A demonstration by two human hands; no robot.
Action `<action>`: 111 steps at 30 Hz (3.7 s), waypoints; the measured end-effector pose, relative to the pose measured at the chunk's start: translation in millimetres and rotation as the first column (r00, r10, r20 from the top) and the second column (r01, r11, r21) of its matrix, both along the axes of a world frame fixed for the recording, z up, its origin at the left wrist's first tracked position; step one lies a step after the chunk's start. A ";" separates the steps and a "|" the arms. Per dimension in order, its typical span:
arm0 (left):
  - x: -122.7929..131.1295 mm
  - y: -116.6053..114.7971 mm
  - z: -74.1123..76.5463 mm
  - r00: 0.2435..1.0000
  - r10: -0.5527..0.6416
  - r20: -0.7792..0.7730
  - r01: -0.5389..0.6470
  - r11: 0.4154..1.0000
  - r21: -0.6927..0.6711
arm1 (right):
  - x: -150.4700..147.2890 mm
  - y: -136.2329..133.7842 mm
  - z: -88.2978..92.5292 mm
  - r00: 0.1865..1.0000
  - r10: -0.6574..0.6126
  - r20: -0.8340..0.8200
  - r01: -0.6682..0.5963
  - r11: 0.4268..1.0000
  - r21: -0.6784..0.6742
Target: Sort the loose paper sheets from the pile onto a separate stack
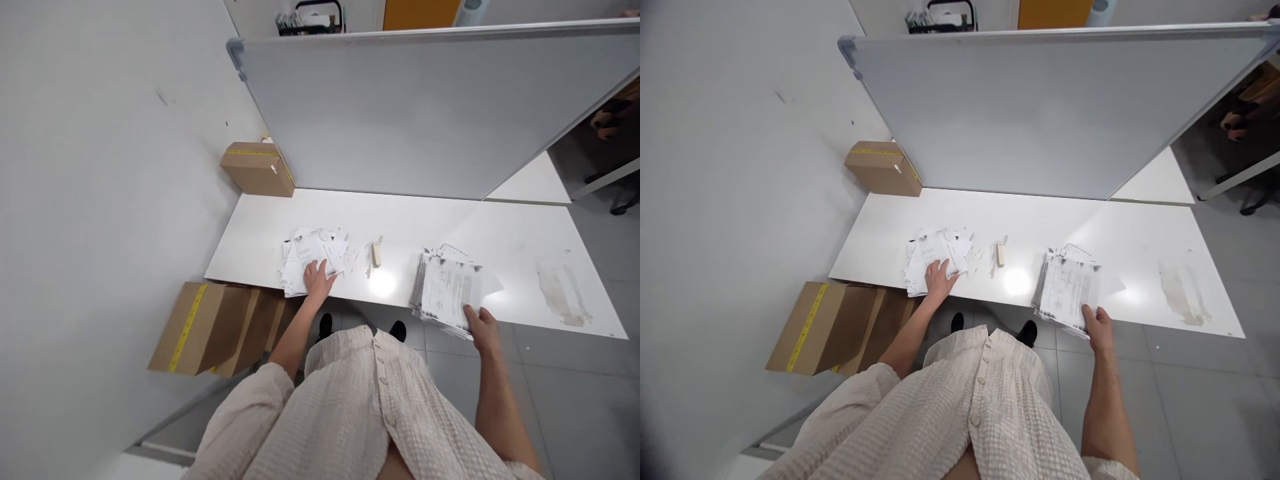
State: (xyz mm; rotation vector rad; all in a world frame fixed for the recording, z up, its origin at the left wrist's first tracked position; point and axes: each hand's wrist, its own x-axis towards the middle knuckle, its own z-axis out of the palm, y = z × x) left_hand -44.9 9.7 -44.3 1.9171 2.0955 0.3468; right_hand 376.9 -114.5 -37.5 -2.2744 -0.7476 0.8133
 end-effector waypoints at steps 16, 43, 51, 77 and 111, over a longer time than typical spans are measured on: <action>-28.3 2.2 -16.7 0.997 -0.070 -0.028 0.071 0.996 0.046 | -96.8 42.1 37.3 0.890 0.414 0.188 -0.402 0.910 -0.100; 9.4 -25.1 6.9 0.979 -0.033 -0.203 -0.023 0.964 -0.266 | -183.3 68.9 -2.0 0.815 0.154 -0.559 -0.112 0.988 0.109; -20.4 -17.2 15.2 0.977 -0.160 -0.143 0.100 0.928 -0.360 | -187.8 63.1 -14.6 0.785 0.207 -0.583 -0.149 0.978 0.147; -60.1 -2.8 17.1 0.968 0.038 0.248 0.027 0.967 -0.253 | -196.6 56.5 -18.2 0.774 0.242 -0.585 -0.175 0.970 0.169; 55.7 -66.4 62.2 0.662 -0.637 0.396 0.555 0.771 0.312 | -195.9 69.3 35.8 0.680 0.423 -0.599 -0.269 0.904 0.333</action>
